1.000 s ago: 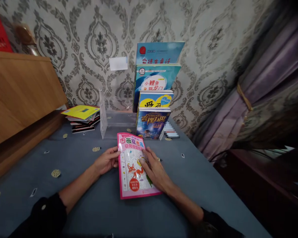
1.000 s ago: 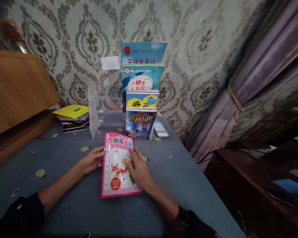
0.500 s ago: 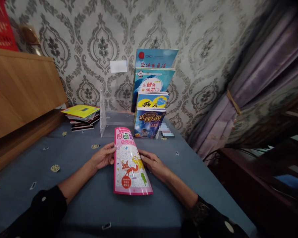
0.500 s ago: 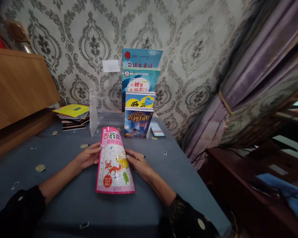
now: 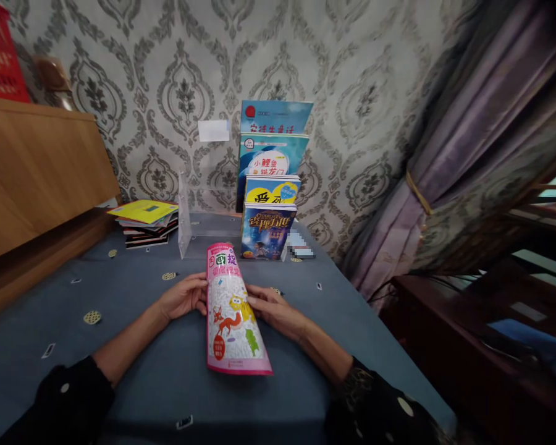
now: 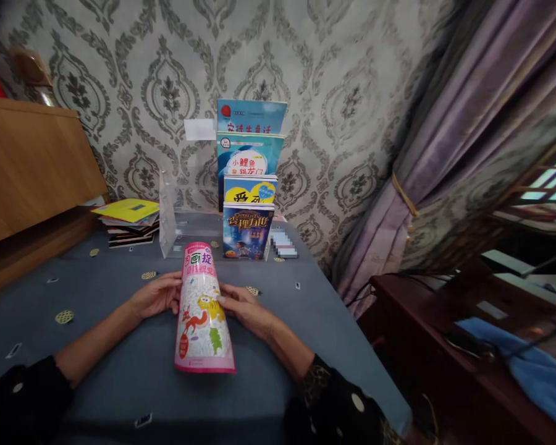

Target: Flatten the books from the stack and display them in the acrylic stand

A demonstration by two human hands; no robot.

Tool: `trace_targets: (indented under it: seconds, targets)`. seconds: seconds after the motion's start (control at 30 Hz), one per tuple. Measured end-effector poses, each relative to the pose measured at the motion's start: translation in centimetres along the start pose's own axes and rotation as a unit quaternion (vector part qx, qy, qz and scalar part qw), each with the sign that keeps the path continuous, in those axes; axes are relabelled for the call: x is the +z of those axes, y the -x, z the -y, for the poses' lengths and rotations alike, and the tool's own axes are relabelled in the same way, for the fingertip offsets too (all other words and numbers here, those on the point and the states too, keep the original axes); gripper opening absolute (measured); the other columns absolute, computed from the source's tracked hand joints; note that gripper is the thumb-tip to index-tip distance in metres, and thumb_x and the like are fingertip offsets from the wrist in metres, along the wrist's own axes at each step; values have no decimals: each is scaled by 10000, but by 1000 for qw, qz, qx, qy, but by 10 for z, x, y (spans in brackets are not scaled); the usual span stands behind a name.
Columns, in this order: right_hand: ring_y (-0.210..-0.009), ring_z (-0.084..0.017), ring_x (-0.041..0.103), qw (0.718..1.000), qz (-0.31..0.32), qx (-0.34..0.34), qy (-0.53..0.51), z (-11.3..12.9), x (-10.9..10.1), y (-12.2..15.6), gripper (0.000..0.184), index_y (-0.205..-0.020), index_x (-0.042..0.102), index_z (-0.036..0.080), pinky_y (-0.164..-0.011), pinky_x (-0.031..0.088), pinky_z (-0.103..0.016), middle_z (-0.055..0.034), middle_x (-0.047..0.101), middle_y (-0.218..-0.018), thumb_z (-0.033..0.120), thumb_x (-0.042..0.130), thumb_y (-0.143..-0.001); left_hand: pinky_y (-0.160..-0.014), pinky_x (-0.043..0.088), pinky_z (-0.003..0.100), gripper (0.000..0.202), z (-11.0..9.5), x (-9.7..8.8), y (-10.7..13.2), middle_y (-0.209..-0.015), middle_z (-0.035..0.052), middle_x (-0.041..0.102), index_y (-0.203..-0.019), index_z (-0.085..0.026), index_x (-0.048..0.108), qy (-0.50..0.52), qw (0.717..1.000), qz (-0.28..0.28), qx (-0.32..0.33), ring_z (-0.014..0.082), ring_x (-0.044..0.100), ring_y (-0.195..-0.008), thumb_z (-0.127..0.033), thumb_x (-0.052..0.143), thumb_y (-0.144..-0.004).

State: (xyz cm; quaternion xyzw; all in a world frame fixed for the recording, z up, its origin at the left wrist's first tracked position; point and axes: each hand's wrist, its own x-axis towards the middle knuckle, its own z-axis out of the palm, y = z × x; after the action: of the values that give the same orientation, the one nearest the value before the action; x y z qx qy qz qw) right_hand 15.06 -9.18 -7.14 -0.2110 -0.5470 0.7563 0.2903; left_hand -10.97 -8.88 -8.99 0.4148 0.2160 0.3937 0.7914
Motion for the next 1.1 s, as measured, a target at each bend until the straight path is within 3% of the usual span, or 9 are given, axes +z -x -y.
trace_targets:
  seconds: [0.23,0.47,0.63,0.77,0.9,1.1]
  targets:
    - [-1138,-244,632,996,63,-5,55,5,2,5,688,-1346,558,200,-1033,449,-423,-108,663,-1256,505,755,-762,-500,610,273,320,-6,10,6,-732,63,738,-1144,-143,600,-32,999,-15,1,209,733,-617,-181,653,-831]
    - [-1206,-260,585,991,56,-47,108,15,3,9,796,-1421,476,226,-1082,394,-470,-111,641,-1295,549,754,-748,-455,583,256,365,-23,34,14,-679,49,701,-1153,-156,650,-130,989,-60,42,186,687,-548,-244,687,-801]
    - [-1195,-261,586,979,-1,-128,157,27,7,6,824,-1481,380,274,-1055,421,-491,-112,593,-1356,506,744,-779,-474,577,264,374,-42,53,21,-857,83,723,-1130,-178,698,-221,965,-81,119,187,672,-609,-285,718,-772]
    - [-1204,-273,582,964,-11,-184,191,37,16,4,640,-1387,503,253,-1046,436,-489,-104,616,-1330,473,708,-823,-486,555,236,364,-44,54,30,-853,82,714,-1117,-181,711,-256,949,-98,159,173,649,-621,-336,712,-788]
    - [-1127,-287,633,967,-3,-161,196,43,21,2,527,-1274,585,224,-979,491,-489,-104,670,-1239,464,711,-821,-494,543,232,367,-47,48,39,-830,73,699,-1114,-186,706,-272,944,-105,157,160,631,-607,-392,697,-810]
    - [-1027,-283,672,959,-5,-155,237,71,20,-9,531,-1229,591,208,-925,522,-498,-112,696,-1174,498,707,-799,-613,583,291,315,-84,58,48,-962,99,709,-1088,-184,707,-339,927,-67,147,192,672,-724,-369,691,-834]
